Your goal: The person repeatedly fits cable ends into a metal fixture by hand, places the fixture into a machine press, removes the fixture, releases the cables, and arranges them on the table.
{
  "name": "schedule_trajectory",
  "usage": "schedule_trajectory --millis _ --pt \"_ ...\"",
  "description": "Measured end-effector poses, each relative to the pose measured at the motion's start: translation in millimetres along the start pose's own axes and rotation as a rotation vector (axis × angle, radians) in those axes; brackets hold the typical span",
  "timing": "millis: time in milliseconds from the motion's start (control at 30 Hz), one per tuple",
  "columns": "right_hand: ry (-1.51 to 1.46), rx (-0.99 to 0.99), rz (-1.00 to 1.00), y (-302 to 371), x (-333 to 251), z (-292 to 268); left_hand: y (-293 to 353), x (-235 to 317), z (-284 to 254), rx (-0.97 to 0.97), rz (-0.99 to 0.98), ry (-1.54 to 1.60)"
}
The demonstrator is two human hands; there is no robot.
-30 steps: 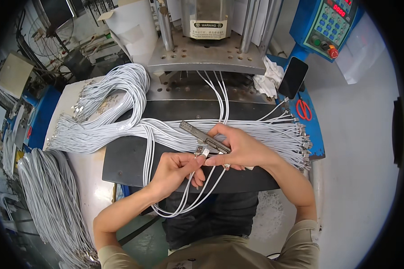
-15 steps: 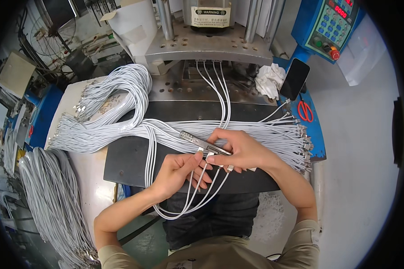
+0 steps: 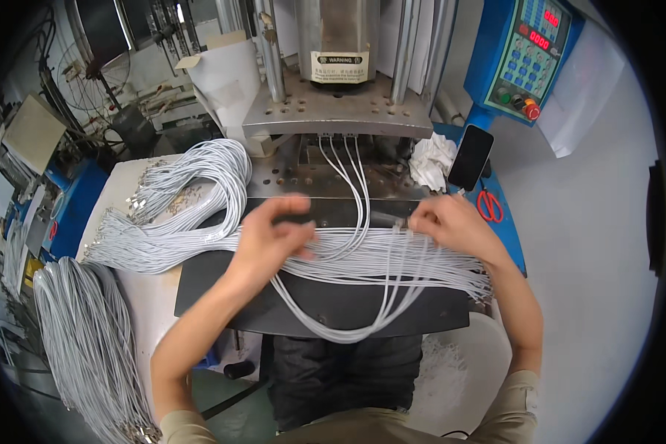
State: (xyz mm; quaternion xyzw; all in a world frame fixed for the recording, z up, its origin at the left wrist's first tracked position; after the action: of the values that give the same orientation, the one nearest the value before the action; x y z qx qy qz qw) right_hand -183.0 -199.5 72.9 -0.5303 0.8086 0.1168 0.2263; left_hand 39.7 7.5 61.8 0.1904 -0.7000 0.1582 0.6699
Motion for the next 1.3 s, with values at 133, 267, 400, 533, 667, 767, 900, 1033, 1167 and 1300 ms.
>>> schedule_trajectory --millis 133,267,400,533,667,767,900,1033,1167,1300 --pt "0.484 0.11 -0.002 -42.0 12.1 31.5 -93.4 -34.2 52.7 -0.165 -0.344 0.392" --pt "0.408 0.05 -0.064 -33.7 5.6 16.8 -112.7 -56.1 65.5 -0.299 -0.422 0.553" --pt "0.022 0.158 -0.068 -63.8 18.1 -1.8 -85.7 -64.1 23.3 -0.235 -0.343 0.559" --pt "0.409 0.694 -0.268 -189.3 85.2 15.0 -86.7 -66.3 22.8 -0.25 -0.42 0.418" --pt "0.239 0.941 -0.26 -254.3 145.2 39.2 -90.6 -69.7 42.9 -0.382 -0.372 0.375" --pt "0.074 1.342 -0.232 -256.6 132.9 52.0 -83.0 -61.6 39.8 -0.309 -0.265 0.393" --pt "-1.065 0.681 0.345 -252.8 125.1 68.4 -69.8 -36.2 14.5 -0.246 -0.179 0.377" --pt "-0.197 0.831 0.096 -211.9 108.6 58.4 -30.1 -6.4 8.9 -0.332 -0.227 0.349" --pt "0.273 0.078 0.274 -180.7 -7.7 66.5 32.3 -14.3 -13.0 -0.277 -0.363 0.295" --pt "0.195 0.069 0.234 -160.8 -3.7 58.7 72.3 27.6 -42.6 -0.347 -0.414 0.008"
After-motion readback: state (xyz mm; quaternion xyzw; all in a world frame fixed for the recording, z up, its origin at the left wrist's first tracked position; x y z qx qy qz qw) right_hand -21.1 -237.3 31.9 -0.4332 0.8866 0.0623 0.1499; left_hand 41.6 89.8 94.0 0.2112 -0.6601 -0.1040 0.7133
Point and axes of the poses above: each hand's wrist, its own y-axis away from the middle knuckle, its own z-axis out of the palm, x = y × z, the point moved 4 cm from there along -y, towards the middle knuckle, and after that the axes turned 2 degrees about -z, right-handed, at the moved point
